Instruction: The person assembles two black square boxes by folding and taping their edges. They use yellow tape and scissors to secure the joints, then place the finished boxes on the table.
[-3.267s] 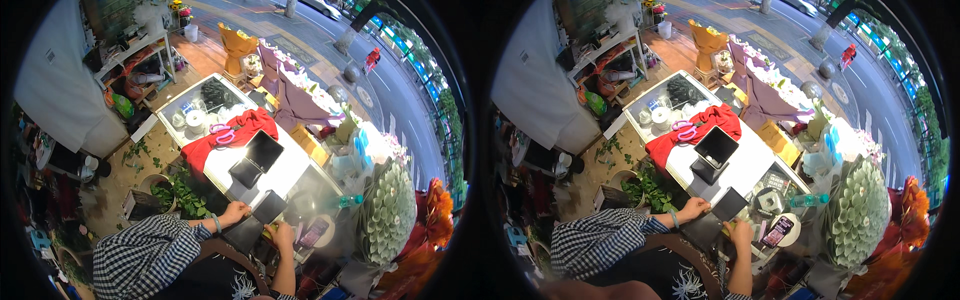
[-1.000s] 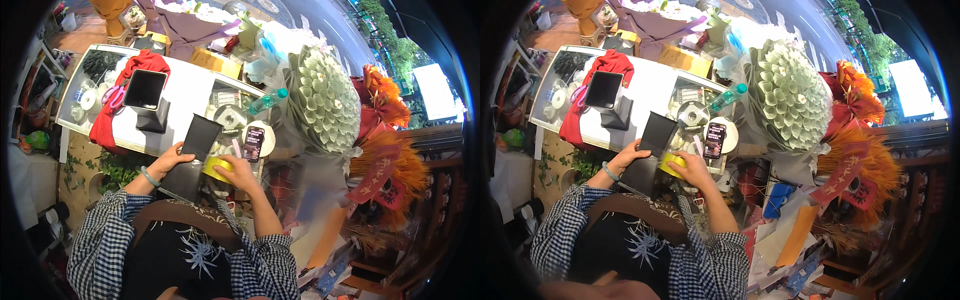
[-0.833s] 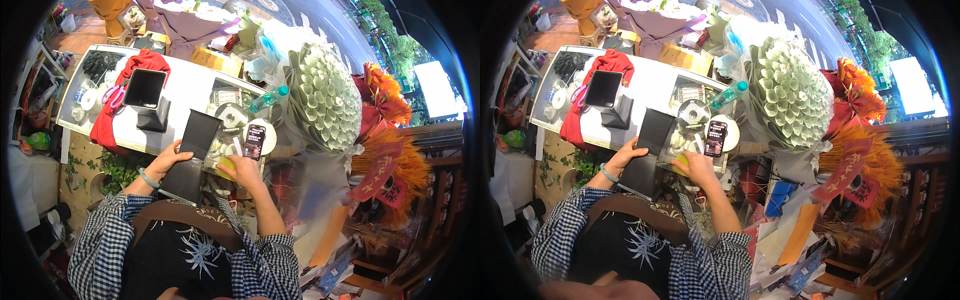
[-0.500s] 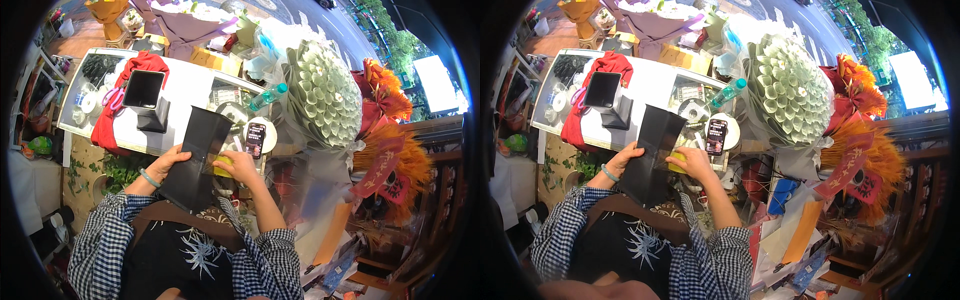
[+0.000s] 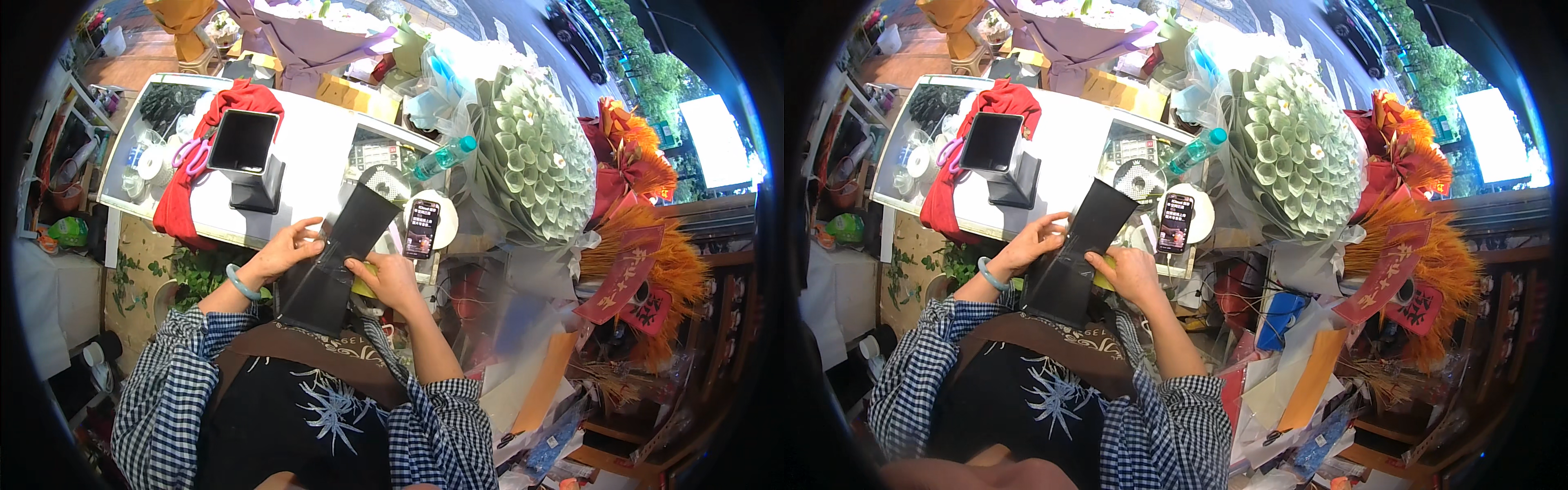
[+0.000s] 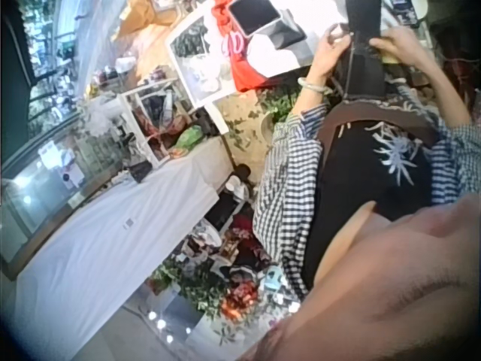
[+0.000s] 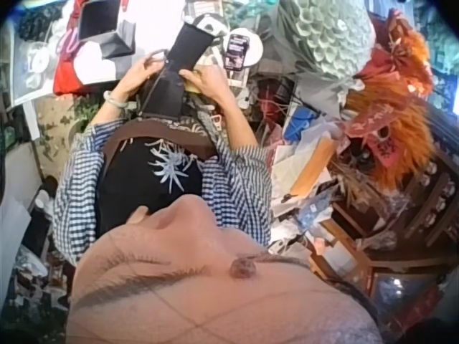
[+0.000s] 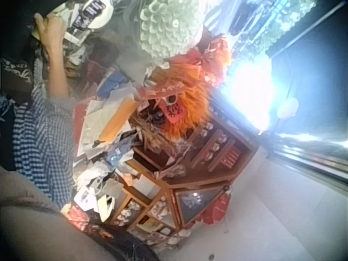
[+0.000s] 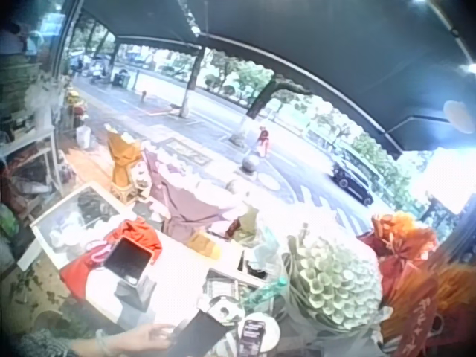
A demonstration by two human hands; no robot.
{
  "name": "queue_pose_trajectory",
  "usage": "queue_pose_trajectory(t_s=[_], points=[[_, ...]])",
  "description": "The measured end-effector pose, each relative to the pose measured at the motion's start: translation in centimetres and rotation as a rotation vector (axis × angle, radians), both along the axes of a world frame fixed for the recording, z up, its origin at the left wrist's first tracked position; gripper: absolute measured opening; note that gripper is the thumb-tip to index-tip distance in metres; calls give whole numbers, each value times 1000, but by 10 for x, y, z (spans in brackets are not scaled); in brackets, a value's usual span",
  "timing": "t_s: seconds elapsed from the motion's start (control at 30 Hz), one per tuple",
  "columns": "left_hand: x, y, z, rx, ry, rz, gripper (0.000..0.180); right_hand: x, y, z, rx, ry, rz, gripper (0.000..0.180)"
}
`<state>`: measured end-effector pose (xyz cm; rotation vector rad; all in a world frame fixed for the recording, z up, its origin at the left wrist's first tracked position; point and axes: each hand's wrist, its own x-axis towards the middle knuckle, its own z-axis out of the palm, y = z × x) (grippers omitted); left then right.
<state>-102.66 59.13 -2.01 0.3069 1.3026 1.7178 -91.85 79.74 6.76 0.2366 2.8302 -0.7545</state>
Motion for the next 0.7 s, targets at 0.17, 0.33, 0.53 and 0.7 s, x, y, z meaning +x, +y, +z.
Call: queue_pose_trajectory(t_s=[0.17, 0.33, 0.53, 0.7], points=[[1, 5, 23, -113, 325, -163, 99, 1, -11, 7, 4, 21, -19, 48], [-3, 7, 29, -24, -59, -124, 90, 18, -4, 24, -32, 40, 86, 48], [8, -1, 38, 55, -150, -92, 90, 35, 3, 32, -56, 260, 148, 47], [13, -9, 47, 36, -164, -28, 92, 42, 34, 35, 196, 230, 114, 45]])
